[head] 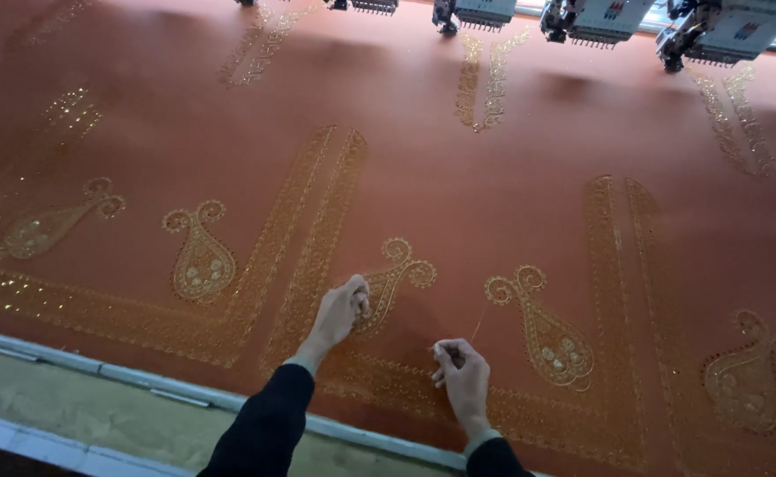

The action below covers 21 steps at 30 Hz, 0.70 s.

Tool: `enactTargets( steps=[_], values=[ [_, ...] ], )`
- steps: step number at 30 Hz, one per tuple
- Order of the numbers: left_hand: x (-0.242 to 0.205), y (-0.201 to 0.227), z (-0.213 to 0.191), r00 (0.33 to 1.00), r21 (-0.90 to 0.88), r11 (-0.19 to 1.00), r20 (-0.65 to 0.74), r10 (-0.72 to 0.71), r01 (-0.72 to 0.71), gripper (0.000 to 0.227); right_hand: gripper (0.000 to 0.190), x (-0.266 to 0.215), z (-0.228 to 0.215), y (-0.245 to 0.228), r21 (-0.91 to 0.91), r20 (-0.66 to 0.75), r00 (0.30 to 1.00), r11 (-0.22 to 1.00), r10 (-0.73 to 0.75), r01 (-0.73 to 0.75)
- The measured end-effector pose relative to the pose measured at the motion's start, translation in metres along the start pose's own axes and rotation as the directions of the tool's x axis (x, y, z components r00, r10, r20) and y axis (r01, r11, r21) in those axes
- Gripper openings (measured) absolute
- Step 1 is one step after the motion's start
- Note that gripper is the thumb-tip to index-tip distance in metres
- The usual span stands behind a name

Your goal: Inspecting fabric on an industrial embroidery machine and manually adjusting the machine heads.

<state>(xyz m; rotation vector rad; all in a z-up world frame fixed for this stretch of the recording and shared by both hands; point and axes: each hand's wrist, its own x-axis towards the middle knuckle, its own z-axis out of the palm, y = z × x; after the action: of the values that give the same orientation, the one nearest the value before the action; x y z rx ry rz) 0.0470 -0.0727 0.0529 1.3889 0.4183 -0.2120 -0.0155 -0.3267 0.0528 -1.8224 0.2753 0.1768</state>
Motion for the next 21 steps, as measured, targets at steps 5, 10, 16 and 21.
enactTargets(
  steps=[5,10,16,21],
  values=[
    [0.045,-0.047,-0.024,0.688,0.831,-0.147,0.532,0.493,-0.537,0.06,0.007,0.003,-0.001,0.005,-0.015,-0.012,1.0,0.999,-0.029,0.029],
    [0.0,-0.01,-0.052,0.769,0.891,0.341,0.013,0.639,-0.299,0.036,0.008,-0.006,-0.007,-0.006,-0.025,0.007,1.0,1.0,0.012,-0.011],
    [0.037,-0.064,-0.007,0.736,0.87,0.337,0.043,0.675,-0.359,0.011,0.008,0.008,0.002,0.006,-0.094,0.005,0.99,0.986,-0.139,0.139],
    [0.034,-0.075,0.013,0.788,0.902,0.37,-0.057,0.613,-0.223,0.014,0.008,-0.004,-0.001,0.003,-0.079,-0.003,0.994,0.991,-0.107,0.106]
  ],
)
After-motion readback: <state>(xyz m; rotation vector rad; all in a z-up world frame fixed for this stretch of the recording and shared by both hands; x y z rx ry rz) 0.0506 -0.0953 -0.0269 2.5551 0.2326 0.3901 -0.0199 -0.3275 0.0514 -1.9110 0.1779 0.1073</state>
